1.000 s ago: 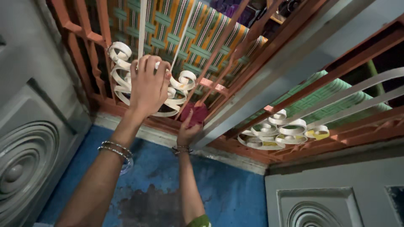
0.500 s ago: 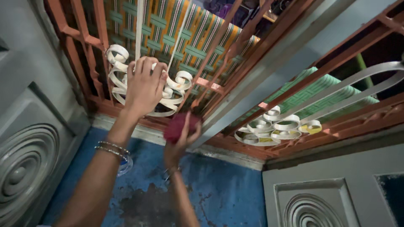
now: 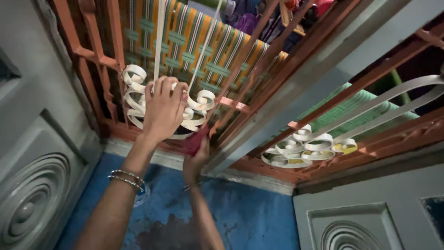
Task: The person wipes a metal window grille with a red cloth. They move the cloth along the vertical bars and decorative white scrollwork, cleaning different sections of the grille from top to bottom.
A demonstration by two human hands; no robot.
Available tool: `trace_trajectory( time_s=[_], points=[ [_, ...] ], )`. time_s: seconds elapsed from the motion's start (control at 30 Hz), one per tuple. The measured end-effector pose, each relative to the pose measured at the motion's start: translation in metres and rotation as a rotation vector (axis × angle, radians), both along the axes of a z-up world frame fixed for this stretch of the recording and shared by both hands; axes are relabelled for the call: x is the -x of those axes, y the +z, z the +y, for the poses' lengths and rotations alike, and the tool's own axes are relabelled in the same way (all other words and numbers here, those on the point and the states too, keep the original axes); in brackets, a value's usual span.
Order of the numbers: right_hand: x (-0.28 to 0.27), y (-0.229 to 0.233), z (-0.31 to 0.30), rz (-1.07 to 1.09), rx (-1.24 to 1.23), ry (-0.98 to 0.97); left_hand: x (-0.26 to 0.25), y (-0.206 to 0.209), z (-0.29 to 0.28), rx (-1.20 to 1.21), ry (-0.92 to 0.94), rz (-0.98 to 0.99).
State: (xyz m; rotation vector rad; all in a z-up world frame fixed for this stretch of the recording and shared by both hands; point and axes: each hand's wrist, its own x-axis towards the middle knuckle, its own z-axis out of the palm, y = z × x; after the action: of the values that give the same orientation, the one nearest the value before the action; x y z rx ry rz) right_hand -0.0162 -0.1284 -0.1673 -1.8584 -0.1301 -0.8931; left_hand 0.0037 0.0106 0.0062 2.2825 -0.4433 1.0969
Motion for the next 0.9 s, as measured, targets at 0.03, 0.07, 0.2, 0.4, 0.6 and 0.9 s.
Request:
trace_trajectory(
  time_s=[0.03, 0.07, 0.2, 0.4, 0.6, 0.9],
  points=[
    [-0.008, -0.002, -0.002, -0.108, -0.01, 0.0, 0.0, -0.001, -0.001, -0.005, 0.013, 0.0],
    [-0.019, -0.003, -0.002, -0.217, -0.019, 0.002, -0.001, -0.003, -0.001, -0.011, 0.026, 0.0],
    [-0.043, -0.023, 0.01, -0.153, 0.087, -0.207, 0.001, -0.01, -0.004, 0.01, 0.032, -0.031],
    [-0.019, -0.084, -0.015, 0.16, -0.103, 0.087, -0.002, -0.005, -0.003, 0.008, 0.028, -0.03],
    [-0.045, -0.087, -0.023, 0.063, 0.063, 0.048, -0.005, -0.011, -0.002, 0.012, 0.022, -0.051],
    [-0.016, -0.127, -0.035, 0.226, -0.859, 0.841, -0.005, -0.014, -0.004, 0.007, 0.038, -0.023]
  ],
)
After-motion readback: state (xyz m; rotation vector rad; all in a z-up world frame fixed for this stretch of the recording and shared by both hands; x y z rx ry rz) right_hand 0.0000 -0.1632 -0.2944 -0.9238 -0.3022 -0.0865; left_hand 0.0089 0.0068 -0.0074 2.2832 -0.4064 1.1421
